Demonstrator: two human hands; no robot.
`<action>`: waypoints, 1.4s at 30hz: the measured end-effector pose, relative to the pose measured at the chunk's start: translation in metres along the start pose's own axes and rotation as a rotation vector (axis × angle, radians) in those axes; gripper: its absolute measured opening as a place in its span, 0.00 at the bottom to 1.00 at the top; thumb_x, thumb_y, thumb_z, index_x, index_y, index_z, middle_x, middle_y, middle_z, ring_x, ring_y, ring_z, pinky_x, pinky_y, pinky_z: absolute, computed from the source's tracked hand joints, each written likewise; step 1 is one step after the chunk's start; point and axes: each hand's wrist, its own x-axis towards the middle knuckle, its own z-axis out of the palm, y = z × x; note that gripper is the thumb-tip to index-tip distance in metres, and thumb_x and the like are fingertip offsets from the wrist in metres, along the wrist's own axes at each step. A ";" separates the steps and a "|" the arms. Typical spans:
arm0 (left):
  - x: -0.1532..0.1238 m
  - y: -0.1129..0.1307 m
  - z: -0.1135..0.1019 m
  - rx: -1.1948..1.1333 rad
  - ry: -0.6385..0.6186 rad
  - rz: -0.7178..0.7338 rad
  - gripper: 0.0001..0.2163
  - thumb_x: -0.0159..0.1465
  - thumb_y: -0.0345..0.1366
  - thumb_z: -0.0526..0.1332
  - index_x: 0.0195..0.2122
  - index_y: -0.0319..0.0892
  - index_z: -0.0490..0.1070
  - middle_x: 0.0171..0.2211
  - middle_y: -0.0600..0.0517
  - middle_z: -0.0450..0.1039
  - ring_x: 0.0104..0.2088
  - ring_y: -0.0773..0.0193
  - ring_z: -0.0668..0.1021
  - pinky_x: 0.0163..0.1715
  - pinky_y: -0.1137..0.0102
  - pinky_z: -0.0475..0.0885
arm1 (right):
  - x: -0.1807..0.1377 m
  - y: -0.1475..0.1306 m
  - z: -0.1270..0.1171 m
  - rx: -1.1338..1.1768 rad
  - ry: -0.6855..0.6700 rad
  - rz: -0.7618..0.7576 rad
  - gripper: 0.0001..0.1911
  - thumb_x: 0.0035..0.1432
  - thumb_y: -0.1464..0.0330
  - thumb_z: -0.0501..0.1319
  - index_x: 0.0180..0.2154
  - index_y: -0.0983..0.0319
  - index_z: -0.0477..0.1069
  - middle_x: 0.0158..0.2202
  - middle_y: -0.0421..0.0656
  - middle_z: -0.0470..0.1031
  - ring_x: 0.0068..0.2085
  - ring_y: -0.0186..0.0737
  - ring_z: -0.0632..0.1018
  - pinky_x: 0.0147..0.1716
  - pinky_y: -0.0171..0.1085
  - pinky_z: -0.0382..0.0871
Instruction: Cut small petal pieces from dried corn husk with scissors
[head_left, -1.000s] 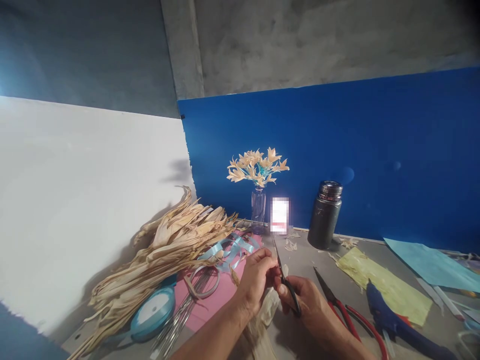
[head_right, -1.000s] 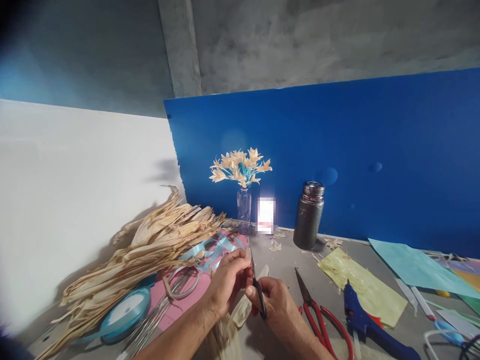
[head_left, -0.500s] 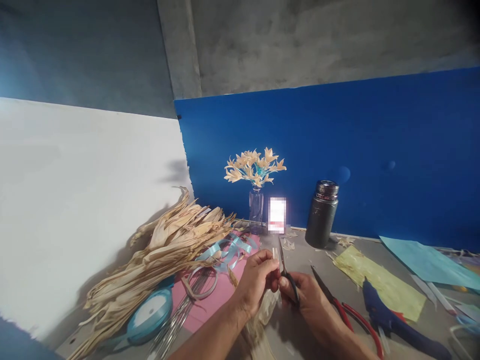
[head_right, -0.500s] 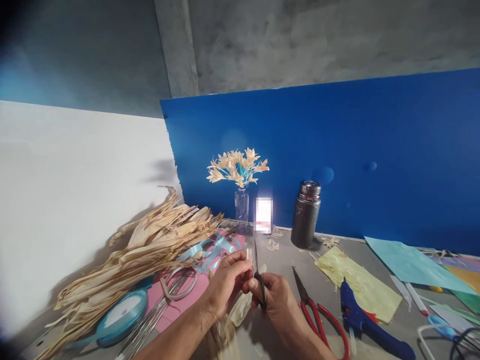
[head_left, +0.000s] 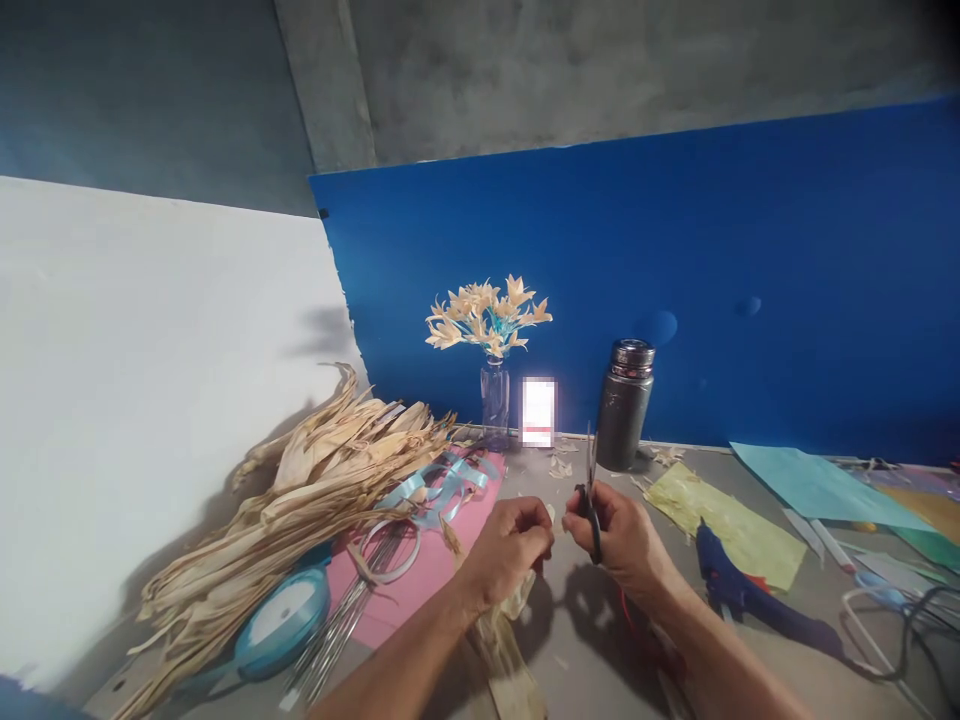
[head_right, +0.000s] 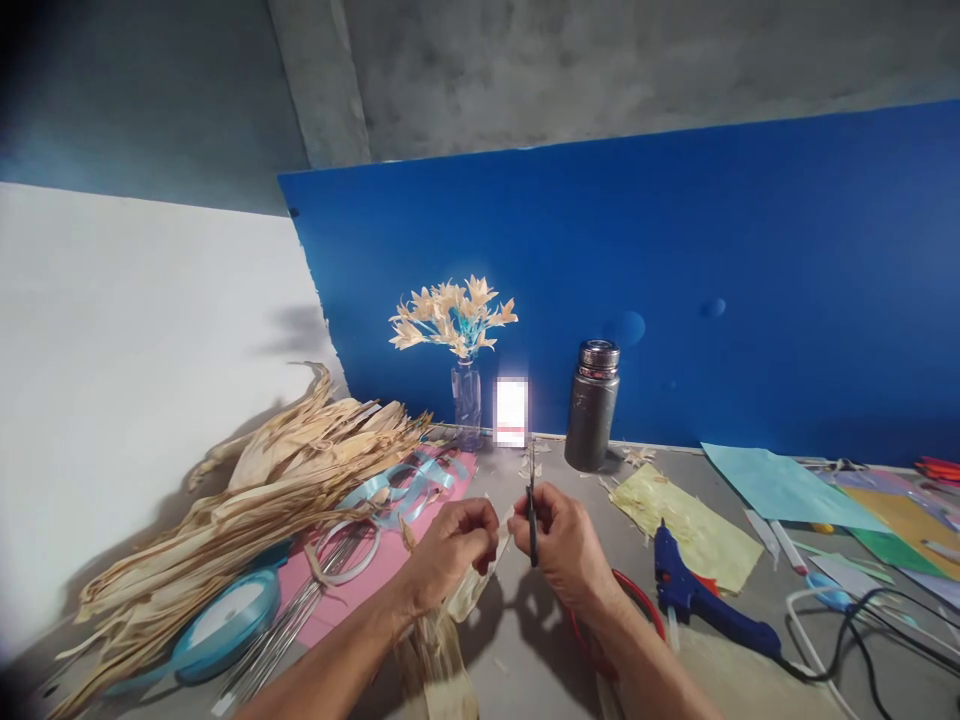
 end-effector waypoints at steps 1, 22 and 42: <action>0.000 0.001 0.000 -0.006 0.058 0.022 0.03 0.50 0.33 0.57 0.21 0.41 0.67 0.18 0.55 0.67 0.19 0.69 0.68 0.21 0.74 0.63 | -0.001 -0.001 0.001 0.007 0.031 0.012 0.10 0.48 0.62 0.63 0.31 0.61 0.70 0.23 0.36 0.69 0.25 0.34 0.66 0.25 0.33 0.59; 0.000 0.022 -0.016 -0.172 0.287 0.122 0.09 0.54 0.38 0.64 0.23 0.39 0.70 0.20 0.53 0.72 0.23 0.66 0.75 0.28 0.71 0.71 | -0.015 -0.012 0.006 0.077 -0.225 0.107 0.22 0.55 0.49 0.60 0.28 0.63 0.71 0.22 0.37 0.63 0.26 0.35 0.62 0.26 0.34 0.54; -0.001 0.031 -0.022 -0.062 0.329 0.221 0.05 0.54 0.33 0.60 0.22 0.41 0.67 0.20 0.54 0.71 0.24 0.62 0.79 0.29 0.69 0.75 | -0.022 -0.017 0.007 0.050 -0.576 0.049 0.34 0.54 0.37 0.55 0.26 0.63 0.69 0.24 0.40 0.69 0.27 0.36 0.64 0.28 0.35 0.54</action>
